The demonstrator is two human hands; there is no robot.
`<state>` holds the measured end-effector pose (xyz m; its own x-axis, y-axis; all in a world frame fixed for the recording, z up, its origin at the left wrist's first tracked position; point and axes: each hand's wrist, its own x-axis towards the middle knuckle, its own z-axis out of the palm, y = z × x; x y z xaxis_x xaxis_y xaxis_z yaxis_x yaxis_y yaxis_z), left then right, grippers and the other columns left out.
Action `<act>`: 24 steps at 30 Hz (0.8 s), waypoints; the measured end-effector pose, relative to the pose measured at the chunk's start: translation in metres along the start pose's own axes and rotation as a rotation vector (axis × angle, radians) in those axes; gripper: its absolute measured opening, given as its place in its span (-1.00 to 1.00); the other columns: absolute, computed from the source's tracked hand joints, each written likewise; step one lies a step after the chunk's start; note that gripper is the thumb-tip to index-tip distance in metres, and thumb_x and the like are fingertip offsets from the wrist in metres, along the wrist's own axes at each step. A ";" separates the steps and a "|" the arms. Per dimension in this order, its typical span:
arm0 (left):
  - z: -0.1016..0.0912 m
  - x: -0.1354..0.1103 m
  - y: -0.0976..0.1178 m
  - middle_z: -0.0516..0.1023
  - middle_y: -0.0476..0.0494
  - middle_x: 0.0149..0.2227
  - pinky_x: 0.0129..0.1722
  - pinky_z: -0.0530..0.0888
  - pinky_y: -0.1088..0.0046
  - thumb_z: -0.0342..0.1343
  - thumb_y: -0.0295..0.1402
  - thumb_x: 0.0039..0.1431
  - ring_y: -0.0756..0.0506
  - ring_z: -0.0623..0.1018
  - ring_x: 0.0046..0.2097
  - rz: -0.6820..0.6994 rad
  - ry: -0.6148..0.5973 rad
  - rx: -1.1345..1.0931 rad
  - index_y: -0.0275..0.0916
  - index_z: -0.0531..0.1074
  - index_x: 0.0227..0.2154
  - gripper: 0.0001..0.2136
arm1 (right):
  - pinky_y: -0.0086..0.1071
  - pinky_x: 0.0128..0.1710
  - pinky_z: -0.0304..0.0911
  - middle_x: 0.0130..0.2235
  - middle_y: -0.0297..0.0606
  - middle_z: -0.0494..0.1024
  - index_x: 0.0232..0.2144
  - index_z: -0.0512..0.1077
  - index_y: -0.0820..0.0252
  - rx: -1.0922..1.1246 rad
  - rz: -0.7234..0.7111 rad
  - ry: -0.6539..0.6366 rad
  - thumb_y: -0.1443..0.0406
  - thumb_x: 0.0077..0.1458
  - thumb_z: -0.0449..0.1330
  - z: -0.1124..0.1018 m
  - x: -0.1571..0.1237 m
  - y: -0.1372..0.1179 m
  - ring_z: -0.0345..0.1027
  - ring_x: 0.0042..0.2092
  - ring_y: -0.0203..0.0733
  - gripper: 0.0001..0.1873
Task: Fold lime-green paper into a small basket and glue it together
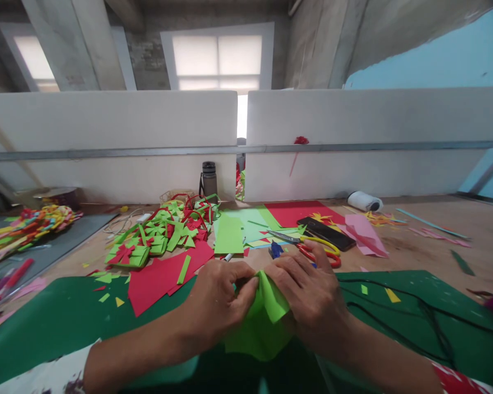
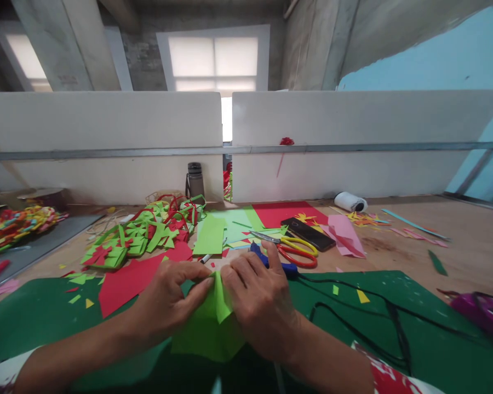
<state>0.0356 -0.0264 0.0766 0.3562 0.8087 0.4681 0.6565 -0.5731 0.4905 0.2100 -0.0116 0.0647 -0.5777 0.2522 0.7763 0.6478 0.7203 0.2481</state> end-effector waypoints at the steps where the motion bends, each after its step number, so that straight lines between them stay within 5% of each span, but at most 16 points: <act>1: 0.000 0.000 -0.001 0.48 -0.01 -0.56 -0.50 0.29 0.58 -0.06 -0.41 0.14 0.04 0.40 -0.51 -0.001 0.009 0.007 -0.28 0.46 -0.53 -0.77 | 0.04 -0.04 0.01 -0.39 -0.16 0.48 -0.31 0.39 0.30 -0.004 -0.007 0.022 0.44 0.10 -0.07 0.000 -0.001 0.000 0.32 -0.26 -0.11 -0.77; 11: 0.003 -0.004 0.000 0.50 -0.04 -0.52 -0.41 0.38 0.52 -0.05 -0.42 0.13 0.00 0.46 -0.46 0.088 0.095 0.067 -0.24 0.45 -0.50 -0.80 | 0.01 -0.09 0.08 -0.43 -0.13 0.48 -0.37 0.41 0.34 -0.071 -0.092 0.078 0.44 0.10 -0.08 -0.004 0.000 -0.001 0.33 -0.29 -0.10 -0.74; 18: 0.010 -0.009 -0.002 0.52 -0.07 -0.49 -0.11 0.36 0.23 -0.09 -0.41 0.19 -0.07 0.50 -0.38 0.199 0.109 0.120 -0.24 0.42 -0.40 -0.81 | 0.02 -0.08 0.07 -0.46 -0.15 0.46 -0.45 0.39 0.30 -0.088 -0.031 0.047 0.43 0.09 -0.08 -0.004 0.000 -0.002 0.32 -0.31 -0.12 -0.75; 24: 0.008 -0.010 -0.001 0.52 -0.06 -0.49 -0.11 0.35 0.19 -0.13 -0.43 0.22 -0.05 0.49 -0.43 0.231 0.085 0.158 -0.25 0.40 -0.41 -0.79 | 0.07 -0.06 0.05 -0.41 -0.13 0.48 -0.26 0.40 0.34 -0.056 -0.072 0.039 0.43 0.11 -0.10 -0.005 -0.004 -0.003 0.32 -0.31 -0.10 -0.72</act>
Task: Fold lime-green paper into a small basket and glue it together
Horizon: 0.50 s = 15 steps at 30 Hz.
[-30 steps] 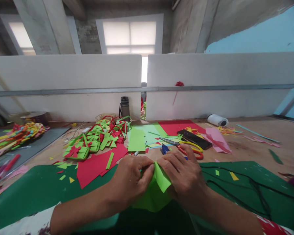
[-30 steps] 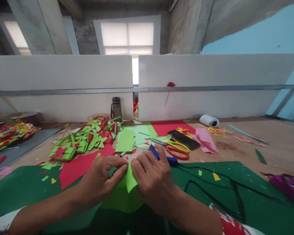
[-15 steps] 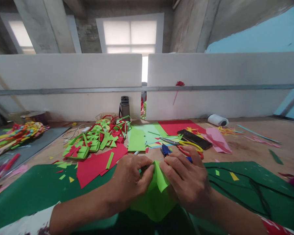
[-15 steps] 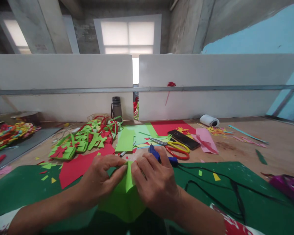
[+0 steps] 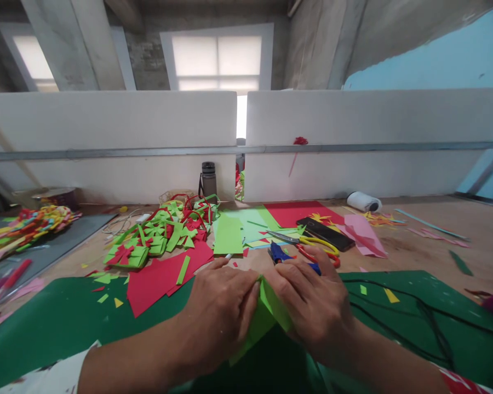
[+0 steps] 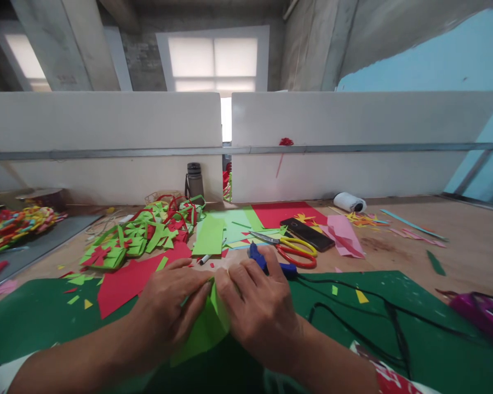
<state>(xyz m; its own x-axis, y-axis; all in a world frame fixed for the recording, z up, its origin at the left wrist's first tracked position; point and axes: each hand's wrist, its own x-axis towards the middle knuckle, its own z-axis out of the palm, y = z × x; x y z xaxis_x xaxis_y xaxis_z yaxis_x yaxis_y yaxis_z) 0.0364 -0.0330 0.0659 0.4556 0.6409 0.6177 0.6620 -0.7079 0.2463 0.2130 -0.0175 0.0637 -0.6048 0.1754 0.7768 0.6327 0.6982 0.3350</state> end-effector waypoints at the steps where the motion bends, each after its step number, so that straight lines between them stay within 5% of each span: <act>1: 0.000 0.000 -0.001 0.52 -0.05 -0.48 -0.09 0.34 0.19 -0.12 -0.43 0.22 -0.04 0.49 -0.43 0.001 0.002 0.005 -0.24 0.40 -0.41 -0.80 | 0.09 -0.04 0.05 -0.40 -0.13 0.49 -0.25 0.40 0.35 0.005 -0.007 0.002 0.43 0.10 -0.08 0.000 -0.001 0.000 0.33 -0.32 -0.10 -0.73; 15: -0.005 0.001 -0.002 0.45 -0.01 -0.53 -0.13 0.32 0.29 -0.16 -0.40 0.23 0.01 0.38 -0.49 -0.034 -0.079 -0.012 -0.24 0.34 -0.48 -0.77 | 0.05 -0.06 0.09 -0.42 -0.12 0.51 -0.35 0.41 0.33 -0.008 -0.030 0.022 0.44 0.10 -0.05 -0.004 0.000 -0.002 0.36 -0.31 -0.10 -0.77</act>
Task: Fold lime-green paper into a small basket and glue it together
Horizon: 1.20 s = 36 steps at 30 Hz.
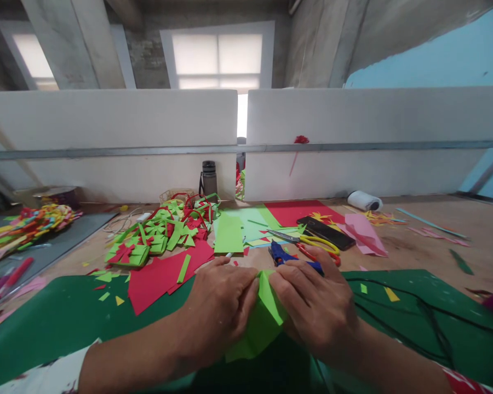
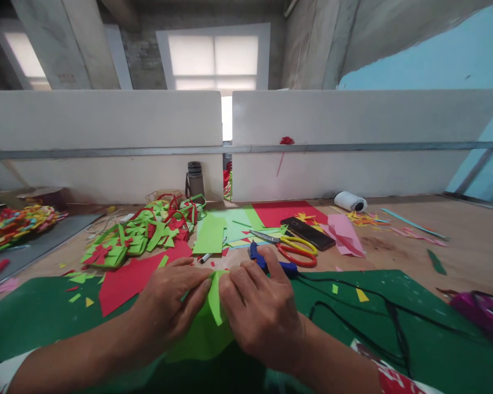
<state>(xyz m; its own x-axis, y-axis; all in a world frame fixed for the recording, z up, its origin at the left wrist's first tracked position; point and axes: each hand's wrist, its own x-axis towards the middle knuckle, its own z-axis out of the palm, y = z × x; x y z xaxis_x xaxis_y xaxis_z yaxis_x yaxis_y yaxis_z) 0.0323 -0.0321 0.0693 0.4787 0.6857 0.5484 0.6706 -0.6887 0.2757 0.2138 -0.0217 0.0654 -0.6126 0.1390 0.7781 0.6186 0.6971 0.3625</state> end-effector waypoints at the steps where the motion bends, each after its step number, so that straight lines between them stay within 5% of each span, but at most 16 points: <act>1: 0.000 0.000 0.001 0.44 -0.01 -0.54 -0.13 0.32 0.28 -0.16 -0.40 0.23 0.01 0.37 -0.50 -0.002 -0.014 -0.002 -0.24 0.33 -0.49 -0.76 | 0.05 -0.08 0.09 -0.43 -0.12 0.50 -0.37 0.41 0.33 -0.002 0.004 0.004 0.44 0.10 -0.05 0.000 0.001 0.001 0.35 -0.32 -0.11 -0.77; 14: 0.003 -0.006 0.006 0.48 -0.15 -0.39 -0.18 0.38 0.31 -0.08 -0.39 0.15 -0.10 0.44 -0.31 -0.006 -0.071 -0.029 -0.25 0.33 -0.34 -0.89 | 0.01 -0.09 0.08 -0.51 -0.21 0.45 -0.44 0.39 0.31 -0.006 0.030 -0.036 0.43 0.12 -0.07 0.002 0.004 0.000 0.31 -0.41 -0.19 -0.75; 28: 0.008 -0.002 0.005 0.49 -0.09 -0.45 -0.21 0.36 0.31 -0.21 -0.42 0.22 -0.05 0.41 -0.43 0.008 -0.061 -0.064 -0.25 0.36 -0.38 -0.77 | 0.06 -0.07 0.10 -0.48 -0.20 0.47 -0.42 0.41 0.31 -0.085 0.015 -0.033 0.47 0.10 -0.04 0.003 0.002 -0.003 0.33 -0.38 -0.15 -0.78; 36: 0.000 0.001 -0.002 0.55 -0.06 -0.39 -0.08 0.38 0.31 -0.11 -0.44 0.14 -0.07 0.51 -0.35 0.004 0.005 -0.096 -0.17 0.38 -0.27 -0.81 | 0.11 -0.03 0.08 -0.27 -0.04 0.53 -0.26 0.41 0.34 -0.099 -0.006 -0.002 0.42 0.09 0.04 0.003 -0.001 -0.002 0.36 -0.13 0.06 -0.81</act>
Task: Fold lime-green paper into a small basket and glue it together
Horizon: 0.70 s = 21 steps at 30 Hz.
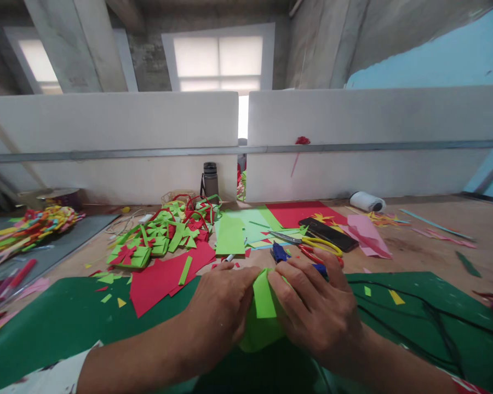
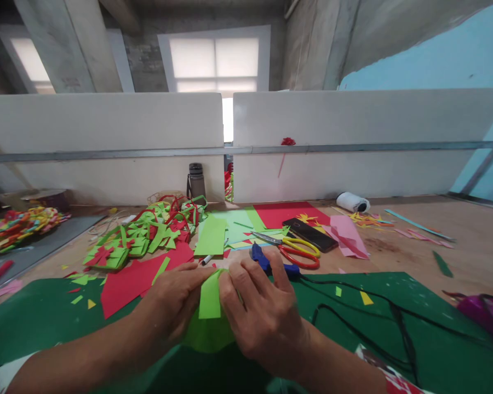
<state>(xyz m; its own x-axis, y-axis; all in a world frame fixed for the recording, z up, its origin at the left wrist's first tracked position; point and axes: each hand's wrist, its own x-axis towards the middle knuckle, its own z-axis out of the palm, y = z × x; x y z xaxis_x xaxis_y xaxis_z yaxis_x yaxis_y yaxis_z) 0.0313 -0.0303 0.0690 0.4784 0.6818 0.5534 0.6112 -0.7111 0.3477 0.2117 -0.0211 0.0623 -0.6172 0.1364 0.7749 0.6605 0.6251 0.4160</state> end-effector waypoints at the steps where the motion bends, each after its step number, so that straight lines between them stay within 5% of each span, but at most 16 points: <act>1: -0.001 0.001 -0.002 0.56 -0.06 -0.38 -0.10 0.40 0.32 -0.08 -0.44 0.12 -0.07 0.51 -0.35 0.004 0.007 -0.007 -0.16 0.38 -0.25 -0.82 | 0.13 -0.03 0.06 -0.27 -0.03 0.53 -0.25 0.41 0.34 0.012 -0.007 0.014 0.34 0.11 0.06 0.000 0.001 0.001 0.35 -0.12 0.08 -0.81; 6: -0.003 0.005 -0.008 0.58 -0.06 -0.33 -0.17 0.43 0.33 -0.08 -0.45 0.15 -0.07 0.54 -0.31 0.002 0.016 -0.030 -0.17 0.41 -0.25 -0.81 | 0.10 0.01 0.01 -0.30 -0.08 0.51 -0.27 0.39 0.28 0.305 0.131 0.024 -0.10 0.13 -0.13 -0.006 0.007 0.005 0.37 -0.17 0.01 -0.41; 11: 0.002 0.004 -0.015 0.58 -0.03 -0.36 -0.07 0.37 0.21 -0.13 -0.47 0.21 -0.04 0.54 -0.32 0.048 0.033 0.031 -0.16 0.42 -0.28 -0.79 | -0.12 -0.01 0.10 -0.29 -0.28 0.52 -0.29 0.38 0.15 0.543 0.443 -0.038 0.28 0.10 0.13 -0.005 0.009 0.008 0.37 -0.19 -0.16 -0.90; 21: 0.002 0.003 -0.023 0.57 0.01 -0.39 0.06 0.25 0.20 -0.11 -0.49 0.20 0.01 0.53 -0.35 0.141 0.077 0.062 -0.16 0.42 -0.29 -0.79 | -0.40 -0.30 0.28 -0.44 -0.40 0.51 -0.47 0.45 0.14 0.891 0.611 -0.126 0.40 0.01 0.21 -0.003 0.015 0.010 0.36 -0.35 -0.29 -0.93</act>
<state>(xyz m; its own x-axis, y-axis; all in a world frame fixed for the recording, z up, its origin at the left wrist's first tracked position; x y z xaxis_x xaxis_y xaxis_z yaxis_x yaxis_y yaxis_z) 0.0197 -0.0110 0.0614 0.5139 0.5594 0.6503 0.5803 -0.7850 0.2167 0.2102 -0.0154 0.0794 -0.3625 0.6596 0.6584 0.3546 0.7510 -0.5570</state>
